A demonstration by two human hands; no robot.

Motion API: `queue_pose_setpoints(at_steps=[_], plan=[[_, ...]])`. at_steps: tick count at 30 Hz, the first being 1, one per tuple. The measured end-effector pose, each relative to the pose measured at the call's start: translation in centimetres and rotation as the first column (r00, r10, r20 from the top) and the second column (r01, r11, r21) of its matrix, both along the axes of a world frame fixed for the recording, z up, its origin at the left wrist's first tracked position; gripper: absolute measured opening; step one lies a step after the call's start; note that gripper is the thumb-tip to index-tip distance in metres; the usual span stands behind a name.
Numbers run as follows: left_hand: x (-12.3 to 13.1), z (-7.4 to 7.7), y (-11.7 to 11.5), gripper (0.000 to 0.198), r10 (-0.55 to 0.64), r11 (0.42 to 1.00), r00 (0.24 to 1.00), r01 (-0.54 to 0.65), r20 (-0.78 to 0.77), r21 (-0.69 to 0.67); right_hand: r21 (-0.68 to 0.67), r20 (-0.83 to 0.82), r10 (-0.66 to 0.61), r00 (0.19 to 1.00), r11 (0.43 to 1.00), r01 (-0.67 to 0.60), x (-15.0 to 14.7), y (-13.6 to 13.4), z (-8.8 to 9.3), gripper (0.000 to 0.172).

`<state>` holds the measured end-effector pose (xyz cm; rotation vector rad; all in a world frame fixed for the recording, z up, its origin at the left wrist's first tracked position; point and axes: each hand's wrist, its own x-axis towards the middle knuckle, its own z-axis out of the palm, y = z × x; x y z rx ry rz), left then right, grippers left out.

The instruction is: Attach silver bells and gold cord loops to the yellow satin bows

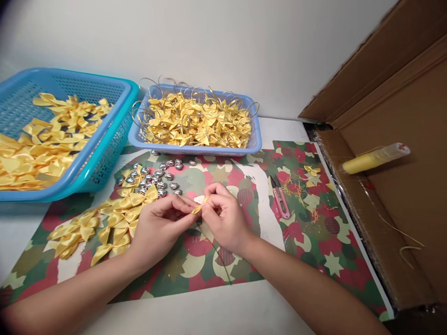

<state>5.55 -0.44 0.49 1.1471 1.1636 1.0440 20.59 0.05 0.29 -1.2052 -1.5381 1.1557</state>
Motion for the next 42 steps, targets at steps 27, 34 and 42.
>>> queue_pose_setpoints(at_steps=[27,34,42], plan=[[0.16,-0.11,0.40,0.018,0.059,0.998,0.988,-0.060,0.139,0.005,0.041,-0.074,0.017,0.997,0.999,-0.014,0.25,-0.17,0.23,0.031],[0.13,-0.20,0.42,0.018,0.057,0.998,0.990,-0.062,0.131,0.034,0.048,-0.070,0.014,0.997,0.999,-0.011,0.19,-0.13,0.20,0.031],[0.09,-0.29,0.34,0.017,0.059,0.996,0.994,-0.065,0.087,0.065,0.052,-0.069,0.011,0.998,0.999,-0.007,0.17,-0.15,0.09,0.030]])
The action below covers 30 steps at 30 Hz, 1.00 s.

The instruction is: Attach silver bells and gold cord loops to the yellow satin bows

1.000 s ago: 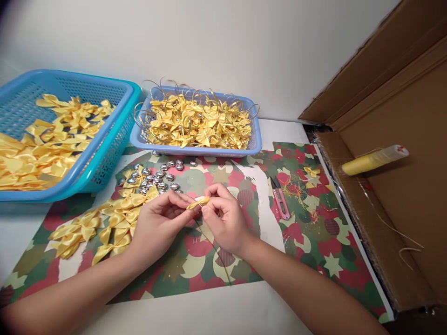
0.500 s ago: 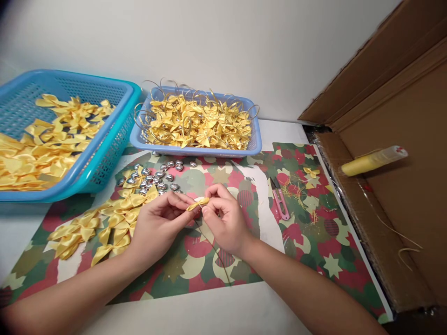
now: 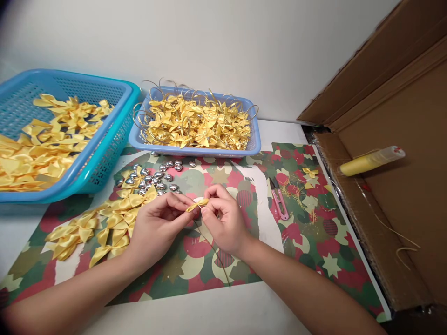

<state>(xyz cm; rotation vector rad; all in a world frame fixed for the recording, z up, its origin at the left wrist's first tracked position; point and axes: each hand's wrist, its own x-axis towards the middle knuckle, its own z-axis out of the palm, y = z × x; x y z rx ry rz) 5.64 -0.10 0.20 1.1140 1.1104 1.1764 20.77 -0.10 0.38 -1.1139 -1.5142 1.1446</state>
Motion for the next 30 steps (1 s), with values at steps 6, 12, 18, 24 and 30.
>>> queue_pose_setpoints(at_steps=[6,12,18,24,30], plan=[[-0.2,-0.2,-0.2,0.015,0.005,0.997,0.995,0.003,-0.104,0.078,-0.011,0.030,-0.006,1.000,1.000,0.006,-0.1,0.0,-0.1,0.031],[-0.3,-0.1,-0.5,0.017,0.030,0.990,0.974,0.002,-0.226,0.139,-0.030,0.041,0.003,0.999,1.000,-0.002,-0.3,-0.1,-0.1,0.031],[-0.4,-0.1,-0.5,0.017,0.044,0.985,0.965,0.002,-0.259,0.173,0.006,0.079,-0.049,0.996,0.999,0.048,-0.8,-0.6,0.0,0.029],[-0.2,0.0,-0.7,0.016,0.043,0.980,0.950,0.021,-0.311,0.199,0.088,0.156,-0.110,0.982,0.991,0.097,-1.2,-1.0,-0.2,0.028],[-0.4,0.2,-0.8,0.016,0.041,0.978,0.953,0.024,-0.302,0.209,0.066,0.130,-0.078,0.988,0.995,0.070,-0.9,-1.1,0.2,0.026]])
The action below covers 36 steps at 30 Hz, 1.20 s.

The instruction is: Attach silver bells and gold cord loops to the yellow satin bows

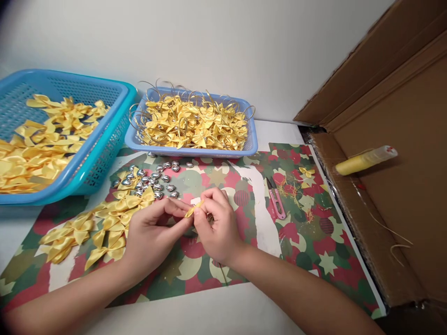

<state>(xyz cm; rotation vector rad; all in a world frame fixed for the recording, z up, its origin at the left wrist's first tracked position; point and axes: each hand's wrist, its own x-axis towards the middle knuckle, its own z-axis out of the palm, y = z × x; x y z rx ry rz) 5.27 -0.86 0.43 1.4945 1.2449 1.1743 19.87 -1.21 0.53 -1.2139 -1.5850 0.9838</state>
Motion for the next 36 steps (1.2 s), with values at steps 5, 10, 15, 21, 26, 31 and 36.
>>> queue_pose_setpoints(at_steps=[5,10,15,21,26,31,36], plan=[[-0.3,0.1,0.4,0.016,0.038,0.999,0.997,-0.036,0.060,-0.037,0.009,-0.125,0.122,0.985,0.993,-0.122,0.6,0.2,0.0,0.015],[-0.5,0.6,0.5,0.018,0.038,0.999,0.995,-0.036,0.091,-0.022,-0.031,-0.330,0.173,0.928,0.981,-0.194,0.8,0.7,-0.5,0.021],[-0.5,0.8,0.5,0.019,0.025,0.999,0.995,-0.028,0.097,0.027,-0.035,-0.352,0.128,0.927,0.988,-0.150,0.7,0.8,-0.7,0.019],[-0.3,1.2,-0.2,0.019,-0.050,0.986,0.998,0.055,-0.037,0.157,-0.085,-0.345,-0.008,0.939,0.996,-0.022,0.5,0.8,-1.2,0.028],[-0.8,1.5,0.5,0.019,-0.067,0.927,0.977,0.137,-0.204,0.349,-0.063,-0.090,0.126,0.988,0.989,-0.132,1.2,2.0,1.8,0.025],[-1.5,2.1,1.7,0.019,-0.076,0.822,0.908,0.291,-0.412,0.490,-0.038,0.138,0.136,0.981,0.991,-0.132,1.3,2.3,4.9,0.009],[-1.8,3.9,2.3,0.017,-0.022,0.772,0.900,0.292,-0.436,0.565,-0.006,-0.086,0.014,0.996,1.000,-0.015,0.7,1.8,5.2,0.011]])
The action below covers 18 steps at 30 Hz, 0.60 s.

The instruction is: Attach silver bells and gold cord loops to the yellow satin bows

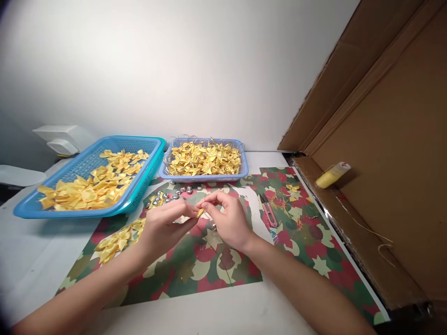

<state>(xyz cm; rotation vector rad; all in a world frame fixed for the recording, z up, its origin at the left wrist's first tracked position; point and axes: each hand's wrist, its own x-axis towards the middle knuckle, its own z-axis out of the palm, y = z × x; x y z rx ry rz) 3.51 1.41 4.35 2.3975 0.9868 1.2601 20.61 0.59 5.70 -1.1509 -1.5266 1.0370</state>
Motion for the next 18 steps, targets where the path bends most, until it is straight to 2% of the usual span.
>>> queue_pose_setpoints(at_steps=[5,8,10,12,14,18], plan=[[0.4,1.5,-0.1,0.021,-0.013,0.999,1.000,0.014,-0.009,0.052,0.066,-0.107,-0.067,0.992,0.995,0.074,-0.4,-0.5,-0.2,0.015],[0.7,1.5,-0.4,0.025,-0.015,0.997,0.999,0.019,-0.047,0.070,0.104,-0.155,-0.090,0.984,0.989,0.107,-0.6,-0.7,-0.3,0.017],[0.8,1.1,-0.5,0.027,-0.065,0.996,0.994,0.069,-0.083,0.050,0.128,-0.203,-0.116,0.972,0.981,0.144,-0.4,-0.6,0.0,0.017],[0.8,0.5,-0.3,0.028,-0.152,0.988,0.981,0.155,-0.120,0.017,0.170,-0.269,-0.133,0.954,0.968,0.183,0.1,-0.3,0.9,0.016],[0.6,-0.1,0.2,0.027,-0.190,0.982,0.972,0.187,-0.137,-0.036,0.225,-0.354,-0.123,0.927,0.951,0.212,1.0,0.2,2.4,0.016],[0.1,-0.8,1.8,0.019,-0.117,0.983,0.985,0.097,-0.123,-0.157,0.251,-0.565,-0.075,0.821,0.933,0.258,3.9,0.5,6.3,0.016]])
